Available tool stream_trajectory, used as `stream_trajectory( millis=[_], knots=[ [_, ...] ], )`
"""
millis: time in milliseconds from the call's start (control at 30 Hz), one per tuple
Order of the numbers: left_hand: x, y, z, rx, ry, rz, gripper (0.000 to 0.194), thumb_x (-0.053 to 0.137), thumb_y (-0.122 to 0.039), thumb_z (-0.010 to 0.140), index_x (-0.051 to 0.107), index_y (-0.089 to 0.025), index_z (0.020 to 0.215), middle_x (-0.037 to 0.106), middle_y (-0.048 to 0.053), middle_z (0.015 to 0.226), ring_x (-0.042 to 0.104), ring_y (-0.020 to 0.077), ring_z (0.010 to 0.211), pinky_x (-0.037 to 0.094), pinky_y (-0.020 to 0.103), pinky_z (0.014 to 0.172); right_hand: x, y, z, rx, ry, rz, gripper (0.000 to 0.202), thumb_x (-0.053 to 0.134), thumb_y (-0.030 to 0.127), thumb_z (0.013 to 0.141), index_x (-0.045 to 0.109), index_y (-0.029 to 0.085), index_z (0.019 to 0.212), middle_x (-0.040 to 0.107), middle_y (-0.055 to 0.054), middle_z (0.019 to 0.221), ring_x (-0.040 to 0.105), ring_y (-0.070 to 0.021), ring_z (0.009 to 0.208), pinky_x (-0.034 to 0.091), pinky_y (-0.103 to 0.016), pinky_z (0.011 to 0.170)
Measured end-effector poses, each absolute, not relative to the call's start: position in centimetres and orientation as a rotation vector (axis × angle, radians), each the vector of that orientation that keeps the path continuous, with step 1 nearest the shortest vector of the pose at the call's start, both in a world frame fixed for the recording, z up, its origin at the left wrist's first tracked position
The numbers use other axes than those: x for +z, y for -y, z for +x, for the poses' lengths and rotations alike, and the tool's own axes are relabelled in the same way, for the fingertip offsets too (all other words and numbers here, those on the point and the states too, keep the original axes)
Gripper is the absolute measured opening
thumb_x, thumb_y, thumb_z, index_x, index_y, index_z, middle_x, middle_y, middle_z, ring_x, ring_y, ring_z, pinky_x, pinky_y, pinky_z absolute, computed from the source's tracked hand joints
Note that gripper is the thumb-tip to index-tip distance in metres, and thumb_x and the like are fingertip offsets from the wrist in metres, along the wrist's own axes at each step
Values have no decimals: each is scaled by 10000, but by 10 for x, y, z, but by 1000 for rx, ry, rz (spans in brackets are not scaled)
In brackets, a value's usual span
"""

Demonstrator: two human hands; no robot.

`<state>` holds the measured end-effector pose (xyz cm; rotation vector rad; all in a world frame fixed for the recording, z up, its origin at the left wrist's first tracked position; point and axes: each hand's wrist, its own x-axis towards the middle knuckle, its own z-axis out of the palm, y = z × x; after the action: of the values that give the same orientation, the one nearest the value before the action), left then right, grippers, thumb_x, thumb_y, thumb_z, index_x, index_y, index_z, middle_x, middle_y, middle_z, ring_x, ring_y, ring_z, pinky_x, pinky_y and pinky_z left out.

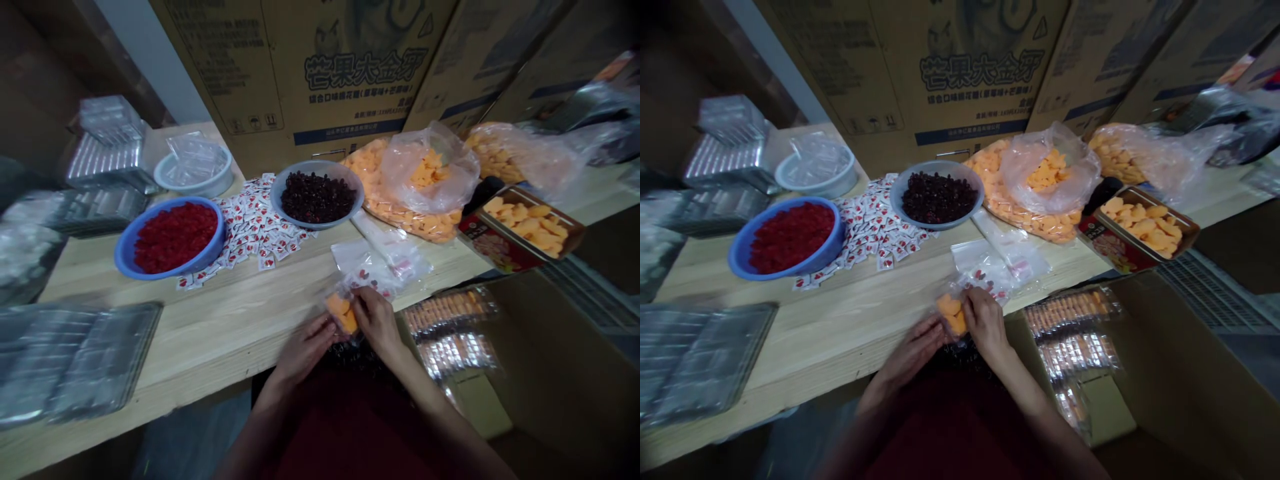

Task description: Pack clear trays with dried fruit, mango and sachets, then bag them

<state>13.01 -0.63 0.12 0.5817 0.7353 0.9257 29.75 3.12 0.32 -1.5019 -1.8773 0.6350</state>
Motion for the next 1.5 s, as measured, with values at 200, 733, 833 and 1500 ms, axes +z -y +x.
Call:
stream_trajectory(
  millis=[200, 733, 833, 1500],
  knots=[
    [-24, 5, 128, 1017, -1063, 857, 219, 669, -318, 828, 741, -170, 973, 728, 49, 938, 646, 212, 894, 491, 355, 888, 21, -8, 261, 808, 1998, -1305, 213, 450, 119, 927, 648, 184, 974, 682, -74, 918, 637, -212, 859, 494, -320, 779],
    [-25, -10, 104, 1038, -1571, 1334, 219, 526, -317, 899, 701, -205, 967, 698, 58, 910, 619, 204, 846, 460, 309, 800, -23, 20, 280, 675, 2331, -1169, 1000, 795, 216, 764, 225, 211, 1585, 257, -202, 1609, 175, -392, 1501, 247, -643, 1167],
    [-19, -5, 98, 959, -1550, 1442, 221, 539, -277, 881, 721, -211, 988, 715, 67, 936, 628, 214, 860, 457, 319, 818, -47, 29, 283, 491, 2426, -1160, 837, 607, 70, 862, 221, 239, 1585, 216, -177, 1630, 128, -353, 1517, 257, -654, 1160],
    [101, -6, 173, 765, -1056, 1368, 493, 737, -362, 778, 610, -257, 1243, 670, 8, 813, 619, 167, 729, 521, 311, 738, 125, 114, 484, 462, 1327, -1808, 256, 561, 325, 961, 723, 250, 1145, 749, -67, 1102, 711, -215, 1001, 572, -345, 875]
  ],
)
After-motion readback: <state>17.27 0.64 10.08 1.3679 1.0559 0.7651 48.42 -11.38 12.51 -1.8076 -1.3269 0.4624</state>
